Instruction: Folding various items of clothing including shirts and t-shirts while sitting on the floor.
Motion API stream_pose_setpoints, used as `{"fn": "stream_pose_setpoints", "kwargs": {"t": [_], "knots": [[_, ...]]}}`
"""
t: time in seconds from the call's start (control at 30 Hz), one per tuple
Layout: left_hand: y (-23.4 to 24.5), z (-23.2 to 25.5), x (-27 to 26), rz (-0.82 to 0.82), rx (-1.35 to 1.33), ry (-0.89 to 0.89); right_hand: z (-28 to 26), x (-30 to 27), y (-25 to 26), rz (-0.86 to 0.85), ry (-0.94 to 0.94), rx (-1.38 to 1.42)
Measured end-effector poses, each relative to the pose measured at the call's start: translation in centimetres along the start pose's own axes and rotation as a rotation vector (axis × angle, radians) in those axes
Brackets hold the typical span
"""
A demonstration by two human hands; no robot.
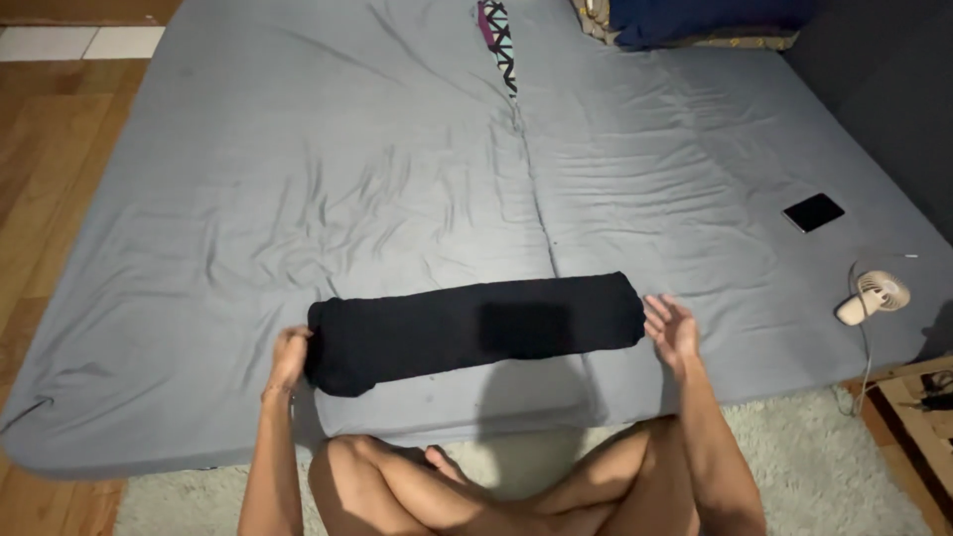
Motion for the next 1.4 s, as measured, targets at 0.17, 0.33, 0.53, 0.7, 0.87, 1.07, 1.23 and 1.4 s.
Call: {"fn": "stream_pose_setpoints", "kwargs": {"t": [0.17, 0.33, 0.53, 0.7, 0.87, 1.07, 1.23, 1.4], "knots": [[-3.9, 1.5, -5.6, 0.513, 0.696, -0.863, -2.8, -5.1, -8.7, -0.053, 0.496, -0.952], [-9.0, 0.4, -6.1, 0.250, 0.972, -1.274, -3.8, -9.0, -15.6, -0.772, 0.922, -1.643], [-10.1, -0.1, -6.3, 0.340, 1.292, -1.294, -3.0, -7.4, -12.4, -1.071, 0.818, -1.779], [-9.4, 1.4, -6.2, 0.261, 1.120, -1.282, -3.3, -5.9, -10.2, -1.007, 0.723, -1.789], [-9.4, 4.1, -7.4, 0.118, 0.844, -1.136, -5.0, -8.1, -13.7, -1.023, 0.638, -1.730], [-9.3, 6.6, -7.8, 0.078, 0.607, -1.024, -5.2, -8.2, -14.4, -1.073, 0.567, -1.769], [-9.9, 9.8, -8.8, 0.071, 0.588, -1.066, -5.4, -5.3, -13.3, -1.144, 0.614, -1.678], [-11.4, 16.2, -7.9, 0.046, 0.669, -1.197, -5.0, 2.4, -12.7, -0.915, 0.307, -1.423]]}}
Point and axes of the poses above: each hand's wrist, its own x-axis towards the middle knuckle, its own y-axis out of the back of the hand, z = x × y, the point moved 1 cm from there along x, towards the middle knuckle, and after that the axes turned 13 degrees about y, right-handed, at the moved point
